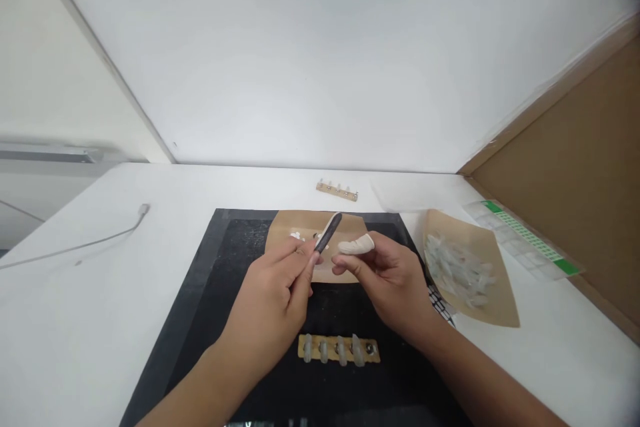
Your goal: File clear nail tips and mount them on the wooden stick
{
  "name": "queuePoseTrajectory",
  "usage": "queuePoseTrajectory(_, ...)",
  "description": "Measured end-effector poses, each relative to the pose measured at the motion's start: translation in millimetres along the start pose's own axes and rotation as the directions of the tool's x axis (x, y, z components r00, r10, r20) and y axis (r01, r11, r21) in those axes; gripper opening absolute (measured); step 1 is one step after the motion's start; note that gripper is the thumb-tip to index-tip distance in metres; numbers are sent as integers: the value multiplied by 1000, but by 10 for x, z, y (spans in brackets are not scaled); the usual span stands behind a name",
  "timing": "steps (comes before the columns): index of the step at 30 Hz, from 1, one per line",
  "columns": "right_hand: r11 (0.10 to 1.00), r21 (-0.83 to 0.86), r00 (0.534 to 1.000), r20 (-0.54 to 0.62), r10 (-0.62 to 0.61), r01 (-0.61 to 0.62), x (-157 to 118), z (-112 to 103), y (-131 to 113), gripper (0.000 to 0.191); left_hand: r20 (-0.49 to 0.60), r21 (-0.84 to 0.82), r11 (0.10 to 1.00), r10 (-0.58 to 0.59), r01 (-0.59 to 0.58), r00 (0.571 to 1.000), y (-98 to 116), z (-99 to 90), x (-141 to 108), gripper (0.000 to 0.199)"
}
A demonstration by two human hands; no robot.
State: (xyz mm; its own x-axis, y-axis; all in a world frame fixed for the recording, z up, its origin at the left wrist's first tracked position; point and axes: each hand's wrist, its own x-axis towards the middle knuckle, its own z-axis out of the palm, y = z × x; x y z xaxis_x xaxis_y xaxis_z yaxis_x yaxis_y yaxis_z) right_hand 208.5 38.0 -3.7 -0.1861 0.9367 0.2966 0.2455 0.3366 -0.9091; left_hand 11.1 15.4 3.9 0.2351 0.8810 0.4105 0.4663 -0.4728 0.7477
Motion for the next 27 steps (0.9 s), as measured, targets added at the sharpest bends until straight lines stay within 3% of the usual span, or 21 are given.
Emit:
queuePoseTrajectory(5,964,225,990,19,140,-141,-1,1,-51,17,26,-40,998,-45,46,999,29,6,6,38)
queuePoseTrajectory(19,926,319,980,68,188,-200,-3,-28,-71,24,193,-196,934,-262,299,945,67,-1,-5,27)
queuePoseTrajectory(27,896,355,963,143,229,-266,-42,4,-77,22,53,-256,919,-298,301,953,-5,12,-20,21)
